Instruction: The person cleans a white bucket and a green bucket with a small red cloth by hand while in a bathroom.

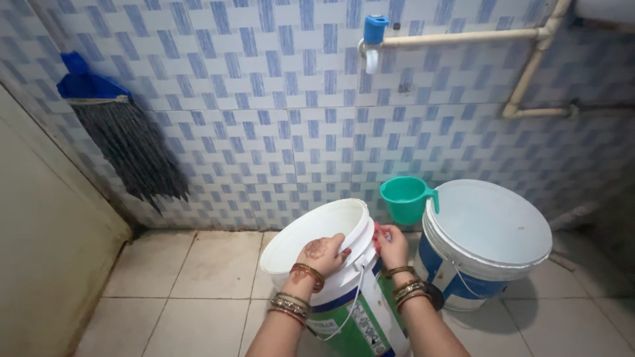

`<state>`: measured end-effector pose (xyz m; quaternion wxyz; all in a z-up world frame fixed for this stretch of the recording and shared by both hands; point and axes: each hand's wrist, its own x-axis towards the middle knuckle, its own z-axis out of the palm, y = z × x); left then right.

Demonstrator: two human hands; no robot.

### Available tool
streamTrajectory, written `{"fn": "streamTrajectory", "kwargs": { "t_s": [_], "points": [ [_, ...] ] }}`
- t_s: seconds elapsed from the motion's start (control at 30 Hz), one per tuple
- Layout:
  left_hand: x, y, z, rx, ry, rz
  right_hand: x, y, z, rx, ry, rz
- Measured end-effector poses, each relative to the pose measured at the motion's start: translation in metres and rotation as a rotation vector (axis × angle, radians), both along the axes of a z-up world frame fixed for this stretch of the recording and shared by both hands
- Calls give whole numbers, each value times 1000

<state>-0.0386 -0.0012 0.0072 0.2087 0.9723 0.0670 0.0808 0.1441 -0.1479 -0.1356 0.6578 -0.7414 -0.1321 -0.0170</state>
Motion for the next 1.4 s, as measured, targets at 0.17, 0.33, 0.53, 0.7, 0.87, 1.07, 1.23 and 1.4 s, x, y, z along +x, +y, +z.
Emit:
{"fn": "streamTrajectory", "kwargs": {
  "t_s": [0.17, 0.33, 0.53, 0.7, 0.87, 1.07, 1.23, 1.4],
  "points": [
    [16, 5, 2, 23, 31, 79, -26, -1, -5, -30, -428, 67],
    [19, 9, -2, 46, 31, 129, -76, 3, -36, 589, 248, 3],
    [26, 6, -15, -70, 27, 364, -140, 6, -65, 379, 135, 136],
    [18, 35, -30, -201, -17, 633, -175, 5, -25, -86, -230, 132],
    [-2, 73, -54, -197, -59, 676, -173, -2, -14, -312, -229, 143],
    [-30, 81, -105, -355, -120, 701, -145, -15, 8, -733, 4, 264],
    [-18, 56, -155, -535, -332, 730, -137, -8, 16, -878, 145, 339],
    [0, 65, -171, -497, -217, 814, -100, -12, -6, -1098, 37, 339]
  ]
}}
